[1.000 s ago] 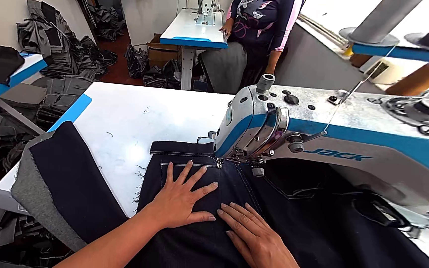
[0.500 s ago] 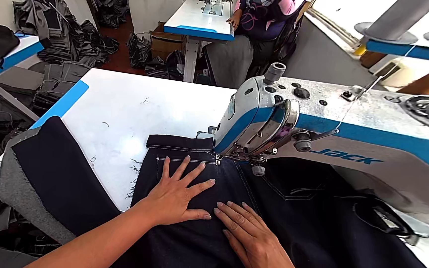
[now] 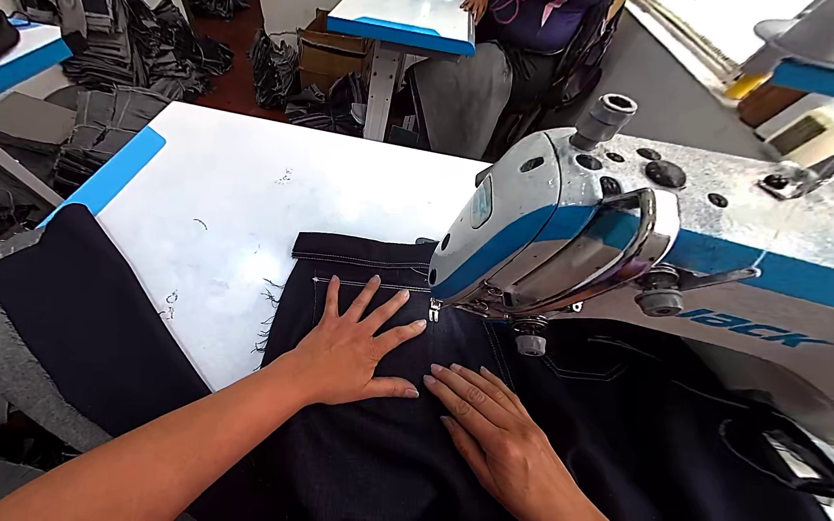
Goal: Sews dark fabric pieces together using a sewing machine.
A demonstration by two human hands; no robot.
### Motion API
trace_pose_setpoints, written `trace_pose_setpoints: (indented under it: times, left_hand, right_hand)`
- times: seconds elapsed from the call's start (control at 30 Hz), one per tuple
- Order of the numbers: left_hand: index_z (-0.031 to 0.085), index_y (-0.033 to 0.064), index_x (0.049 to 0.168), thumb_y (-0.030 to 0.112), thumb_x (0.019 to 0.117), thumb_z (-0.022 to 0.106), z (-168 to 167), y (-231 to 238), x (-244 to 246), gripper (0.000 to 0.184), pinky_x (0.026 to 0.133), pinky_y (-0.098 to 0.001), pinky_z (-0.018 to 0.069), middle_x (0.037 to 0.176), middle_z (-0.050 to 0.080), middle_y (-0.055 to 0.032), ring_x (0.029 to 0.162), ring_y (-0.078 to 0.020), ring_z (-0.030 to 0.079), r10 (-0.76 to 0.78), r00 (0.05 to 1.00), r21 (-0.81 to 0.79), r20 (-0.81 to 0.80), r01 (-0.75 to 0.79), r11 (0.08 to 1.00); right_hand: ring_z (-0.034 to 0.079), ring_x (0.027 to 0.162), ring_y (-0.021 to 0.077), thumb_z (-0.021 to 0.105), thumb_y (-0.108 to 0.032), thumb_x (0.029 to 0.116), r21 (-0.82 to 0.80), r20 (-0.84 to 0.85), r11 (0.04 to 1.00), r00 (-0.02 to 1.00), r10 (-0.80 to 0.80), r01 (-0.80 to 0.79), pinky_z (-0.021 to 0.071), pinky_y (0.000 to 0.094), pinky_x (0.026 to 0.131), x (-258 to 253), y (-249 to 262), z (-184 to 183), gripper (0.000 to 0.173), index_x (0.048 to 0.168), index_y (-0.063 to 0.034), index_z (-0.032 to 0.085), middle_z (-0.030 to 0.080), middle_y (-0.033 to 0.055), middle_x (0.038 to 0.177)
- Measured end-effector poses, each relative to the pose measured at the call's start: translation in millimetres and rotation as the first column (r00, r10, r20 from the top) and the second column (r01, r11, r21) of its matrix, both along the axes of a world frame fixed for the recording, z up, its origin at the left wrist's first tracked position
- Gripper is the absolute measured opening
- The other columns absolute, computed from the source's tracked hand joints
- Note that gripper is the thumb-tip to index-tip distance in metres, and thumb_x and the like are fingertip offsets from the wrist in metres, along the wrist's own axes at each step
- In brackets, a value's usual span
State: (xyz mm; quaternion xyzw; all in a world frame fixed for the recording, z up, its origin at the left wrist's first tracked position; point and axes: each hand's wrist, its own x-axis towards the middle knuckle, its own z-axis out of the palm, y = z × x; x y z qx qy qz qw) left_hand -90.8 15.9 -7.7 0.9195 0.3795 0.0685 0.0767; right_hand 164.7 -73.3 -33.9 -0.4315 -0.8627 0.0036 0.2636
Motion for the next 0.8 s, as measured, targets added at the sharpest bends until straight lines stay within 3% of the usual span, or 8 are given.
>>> trace_pose_setpoints:
  times: [0.63, 0.8]
  left_hand:
    - [0.037, 0.0371, 0.159, 0.081, 0.0916, 0.035, 8, 54, 7, 0.08, 0.109, -0.0835, -0.0015, 0.171, 0.019, -0.0092, 0.156, -0.0464, 0.007, -0.013, 1.0, -0.05, 0.005, 0.013, 0.999]
    - [0.037, 0.0376, 0.159, 0.08, 0.0918, 0.037, 11, 63, 8, 0.079, 0.109, -0.083, -0.0021, 0.171, 0.018, -0.0086, 0.157, -0.0459, 0.006, -0.02, 1.0, -0.065, 0.007, 0.02, 0.998]
  right_hand:
    - [0.058, 0.134, 0.0212, 0.045, -0.024, 0.1055, 0.051, 0.017, 0.998, 0.999, 0.038, -0.039, 0.0431, 0.0428, 0.115, 7, 53, 3, 0.039, 0.132, -0.0122, 0.071, 0.067, 0.0021, 0.139]
    - [0.065, 0.126, 0.0192, 0.052, -0.019, 0.1018, 0.041, -0.114, 0.998, 0.992, 0.056, -0.051, 0.0464, 0.0415, 0.113, 14, 55, 6, 0.031, 0.114, -0.0099, 0.079, 0.075, 0.0033, 0.123]
